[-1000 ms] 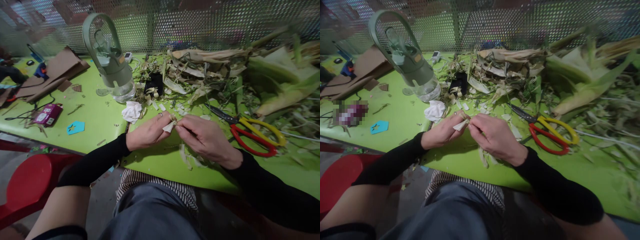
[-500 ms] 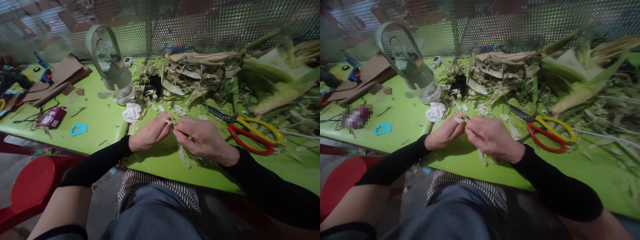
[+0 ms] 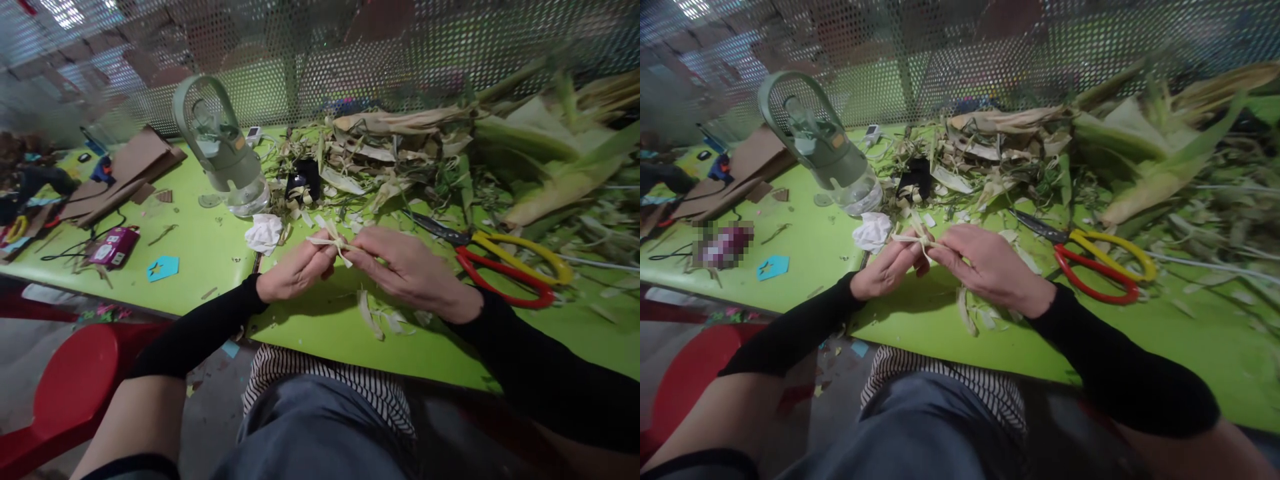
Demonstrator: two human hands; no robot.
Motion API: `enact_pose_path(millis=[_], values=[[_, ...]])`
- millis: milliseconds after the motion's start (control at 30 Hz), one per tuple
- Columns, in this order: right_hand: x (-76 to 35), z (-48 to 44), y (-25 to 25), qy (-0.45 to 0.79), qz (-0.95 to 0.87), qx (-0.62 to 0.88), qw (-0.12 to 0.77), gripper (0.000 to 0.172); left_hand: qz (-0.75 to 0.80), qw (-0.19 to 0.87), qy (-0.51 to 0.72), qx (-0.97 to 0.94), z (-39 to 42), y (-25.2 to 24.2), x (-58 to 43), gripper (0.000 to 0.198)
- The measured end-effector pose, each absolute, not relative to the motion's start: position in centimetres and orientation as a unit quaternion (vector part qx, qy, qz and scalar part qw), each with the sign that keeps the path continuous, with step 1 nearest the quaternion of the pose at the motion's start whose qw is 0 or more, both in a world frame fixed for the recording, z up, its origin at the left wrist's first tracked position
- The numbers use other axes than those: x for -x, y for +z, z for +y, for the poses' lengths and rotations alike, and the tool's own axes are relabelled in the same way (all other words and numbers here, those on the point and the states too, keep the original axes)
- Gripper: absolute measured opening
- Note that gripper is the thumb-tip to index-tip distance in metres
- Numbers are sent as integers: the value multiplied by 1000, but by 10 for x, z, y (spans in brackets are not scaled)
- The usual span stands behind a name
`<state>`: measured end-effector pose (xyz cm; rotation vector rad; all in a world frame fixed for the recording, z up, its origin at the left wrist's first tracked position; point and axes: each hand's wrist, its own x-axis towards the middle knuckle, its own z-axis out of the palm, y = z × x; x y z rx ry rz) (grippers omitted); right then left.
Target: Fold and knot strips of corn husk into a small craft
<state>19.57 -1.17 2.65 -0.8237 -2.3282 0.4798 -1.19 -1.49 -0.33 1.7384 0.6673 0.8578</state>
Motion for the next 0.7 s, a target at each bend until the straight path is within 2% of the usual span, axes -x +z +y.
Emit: enact_pose_path(millis=[167, 267, 467, 533, 600, 700], values=[[-197, -17, 33, 261, -873, 280, 302, 44, 247, 657, 336, -628, -29, 0, 9, 44], [-199, -17, 36, 306, -863, 273, 294, 48, 217, 730, 317, -565, -37, 0, 8, 41], [-202, -17, 22, 356, -840, 263, 314, 53, 215, 758, 301, -537, -45, 4, 13, 39], [-202, -16, 18, 362, -838, 264, 311, 52, 209, 738, 304, -565, -43, 7, 16, 37], [-201, -13, 16, 359, -833, 285, 309, 50, 224, 668, 316, -636, -38, 10, 20, 34], [-199, -11, 19, 314, -792, 374, 367, 43, 278, 443, 349, -778, -26, 9, 22, 33]])
